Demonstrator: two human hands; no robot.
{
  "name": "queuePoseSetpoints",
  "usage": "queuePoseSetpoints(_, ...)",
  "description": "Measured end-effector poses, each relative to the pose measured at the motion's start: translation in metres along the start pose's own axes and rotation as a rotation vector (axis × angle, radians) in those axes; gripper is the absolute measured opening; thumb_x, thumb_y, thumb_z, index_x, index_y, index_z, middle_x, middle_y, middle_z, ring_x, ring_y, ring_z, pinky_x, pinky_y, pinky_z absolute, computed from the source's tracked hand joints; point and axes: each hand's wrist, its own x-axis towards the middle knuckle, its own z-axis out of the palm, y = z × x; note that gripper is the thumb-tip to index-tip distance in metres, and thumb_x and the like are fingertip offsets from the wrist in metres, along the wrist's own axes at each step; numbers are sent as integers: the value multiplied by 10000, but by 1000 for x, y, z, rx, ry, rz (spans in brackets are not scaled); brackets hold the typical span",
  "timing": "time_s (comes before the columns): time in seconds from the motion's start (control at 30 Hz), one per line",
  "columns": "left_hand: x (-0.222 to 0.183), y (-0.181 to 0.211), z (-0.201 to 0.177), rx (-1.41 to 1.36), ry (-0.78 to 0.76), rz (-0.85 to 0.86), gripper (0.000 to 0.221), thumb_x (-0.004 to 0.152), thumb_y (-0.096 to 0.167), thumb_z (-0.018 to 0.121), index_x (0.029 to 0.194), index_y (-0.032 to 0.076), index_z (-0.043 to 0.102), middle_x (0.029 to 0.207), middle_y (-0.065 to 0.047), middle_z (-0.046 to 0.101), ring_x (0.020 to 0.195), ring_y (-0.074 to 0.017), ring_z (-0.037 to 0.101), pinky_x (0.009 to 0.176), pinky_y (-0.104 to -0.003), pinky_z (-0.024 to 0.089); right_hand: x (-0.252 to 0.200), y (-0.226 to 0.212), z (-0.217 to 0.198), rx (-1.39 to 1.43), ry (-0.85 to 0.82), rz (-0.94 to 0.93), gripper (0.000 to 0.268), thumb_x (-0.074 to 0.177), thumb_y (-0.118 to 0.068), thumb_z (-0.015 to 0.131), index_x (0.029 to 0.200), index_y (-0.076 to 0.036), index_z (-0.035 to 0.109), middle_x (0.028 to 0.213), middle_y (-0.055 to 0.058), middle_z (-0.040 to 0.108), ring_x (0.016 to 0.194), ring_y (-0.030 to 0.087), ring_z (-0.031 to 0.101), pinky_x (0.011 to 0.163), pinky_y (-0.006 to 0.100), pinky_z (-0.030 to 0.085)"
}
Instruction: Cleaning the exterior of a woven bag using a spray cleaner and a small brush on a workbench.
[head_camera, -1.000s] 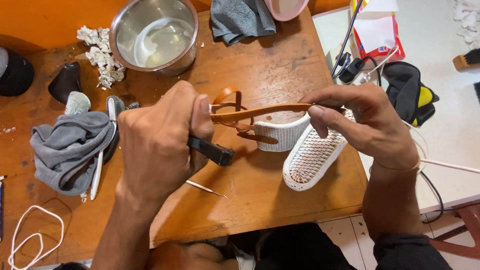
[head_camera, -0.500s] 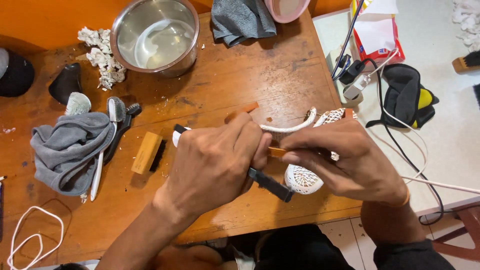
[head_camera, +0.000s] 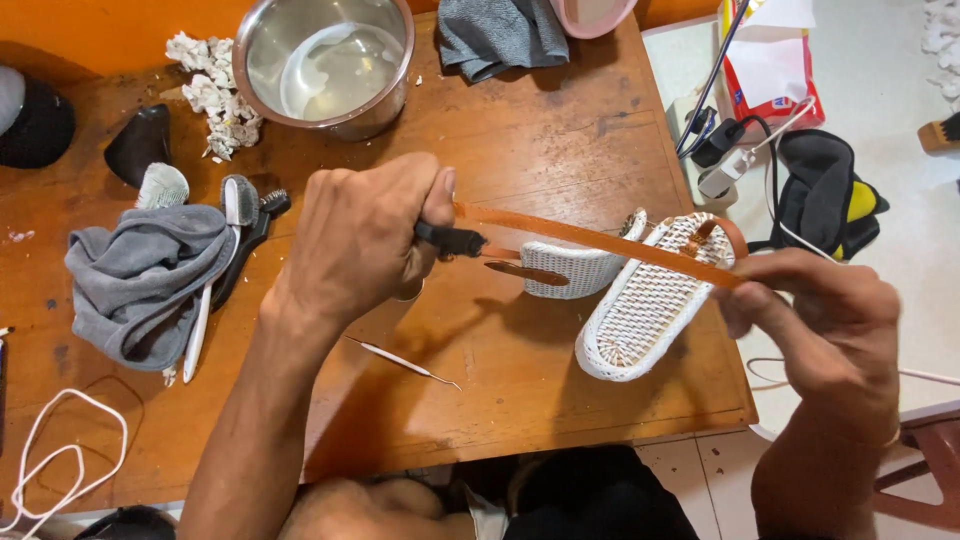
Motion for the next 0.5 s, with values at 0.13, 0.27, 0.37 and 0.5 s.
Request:
queuePoseSetpoints(0.13, -1, 3, 9, 77, -15, -19, 326, 1063, 95, 508, 739, 104, 476, 576, 13, 470, 414, -146, 314, 415, -349, 297, 26, -26, 4, -448, -212, 28, 186, 824, -48, 672, 1000, -12, 721, 926, 106, 795, 791, 205, 761, 769, 341, 623)
queuePoseSetpoints(0.27, -3, 20, 20, 464, -70, 95, 398, 1143, 293, 418, 769, 162, 459, 636, 38, 415, 405, -65, 258, 330, -252, 260, 41, -53, 12, -626, -375, -132, 422, 877, -286, 580, 1218, -55, 674, 1198, 156, 708, 1054, 291, 677, 947, 467, 530)
queuePoseSetpoints(0.37, -1, 41, 21, 502, -53, 138, 414, 1132, 345, 446, 779, 137, 507, 653, 26, 476, 416, -57, 317, 321, -236, 292, 62, -76, 32, -723, -473, -292, 450, 924, -365, 569, 1259, -70, 631, 1145, 112, 691, 948, 241, 657, 823, 405, 538)
queuePoseSetpoints(0.5, -3, 67, 27, 390, -47, 192, 389, 1118, 273, 434, 812, 85, 584, 689, -7, 506, 421, -65, 348, 313, -207, 282, 81, -71, 61, -427, -662, -257, 49, 917, -153, 629, 894, -111, 642, 774, -14, 662, 587, 149, 588, 561, 330, 500)
